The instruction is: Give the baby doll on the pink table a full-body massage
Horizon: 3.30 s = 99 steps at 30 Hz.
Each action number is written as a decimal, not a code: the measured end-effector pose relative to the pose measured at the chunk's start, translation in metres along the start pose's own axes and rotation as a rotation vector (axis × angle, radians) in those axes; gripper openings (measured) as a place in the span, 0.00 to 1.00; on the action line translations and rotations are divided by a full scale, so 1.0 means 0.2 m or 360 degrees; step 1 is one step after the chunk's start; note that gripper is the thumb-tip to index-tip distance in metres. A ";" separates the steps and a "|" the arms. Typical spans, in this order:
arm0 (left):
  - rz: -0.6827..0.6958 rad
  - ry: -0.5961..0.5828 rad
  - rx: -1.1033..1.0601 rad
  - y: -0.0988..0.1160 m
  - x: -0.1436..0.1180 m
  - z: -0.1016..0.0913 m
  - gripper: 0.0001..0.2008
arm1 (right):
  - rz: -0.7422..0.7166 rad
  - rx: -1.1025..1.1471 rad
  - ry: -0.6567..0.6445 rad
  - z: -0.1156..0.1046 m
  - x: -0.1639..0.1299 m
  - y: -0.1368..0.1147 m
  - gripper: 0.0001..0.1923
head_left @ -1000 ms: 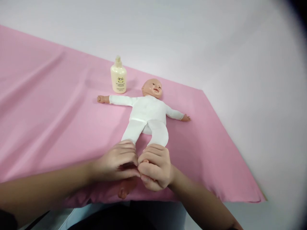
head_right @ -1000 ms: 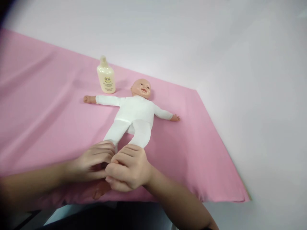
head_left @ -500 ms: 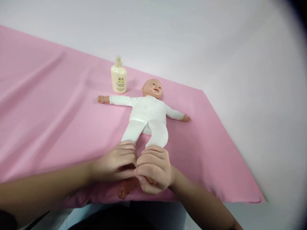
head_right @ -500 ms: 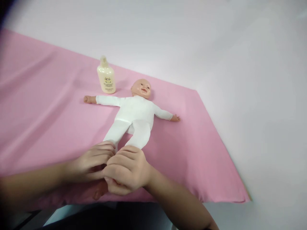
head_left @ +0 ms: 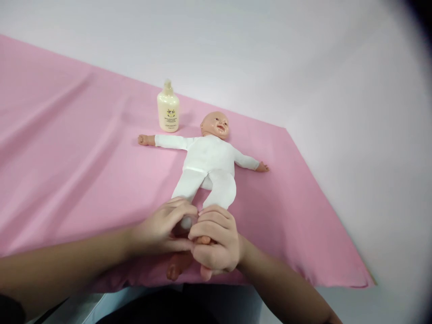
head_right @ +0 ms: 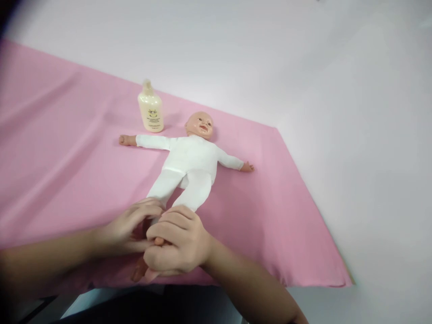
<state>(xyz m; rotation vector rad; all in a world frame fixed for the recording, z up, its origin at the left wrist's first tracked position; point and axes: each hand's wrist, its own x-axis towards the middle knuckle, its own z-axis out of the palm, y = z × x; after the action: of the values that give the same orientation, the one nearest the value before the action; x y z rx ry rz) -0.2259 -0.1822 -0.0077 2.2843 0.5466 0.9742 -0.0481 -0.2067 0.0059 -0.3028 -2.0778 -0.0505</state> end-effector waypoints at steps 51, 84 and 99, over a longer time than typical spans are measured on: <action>-0.0082 -0.0112 0.0080 -0.03 0.08 -0.06 0.15 | 0.0103 0.0201 -0.1198 0.01 0.01 -0.02 0.08; -0.0097 -0.0012 0.0200 -0.08 0.09 0.00 0.13 | 0.0747 0.0776 -0.1526 -0.06 0.09 0.00 0.05; -0.0027 0.0121 0.0029 -0.13 0.16 0.01 0.15 | 0.1445 0.1455 -0.0401 -0.13 0.08 0.12 0.07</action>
<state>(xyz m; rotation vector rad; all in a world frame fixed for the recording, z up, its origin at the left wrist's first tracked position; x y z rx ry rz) -0.2073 -0.1446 -0.0095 2.2623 0.6084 1.0553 -0.0277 -0.1835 0.0311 -0.6517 -1.7931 1.4799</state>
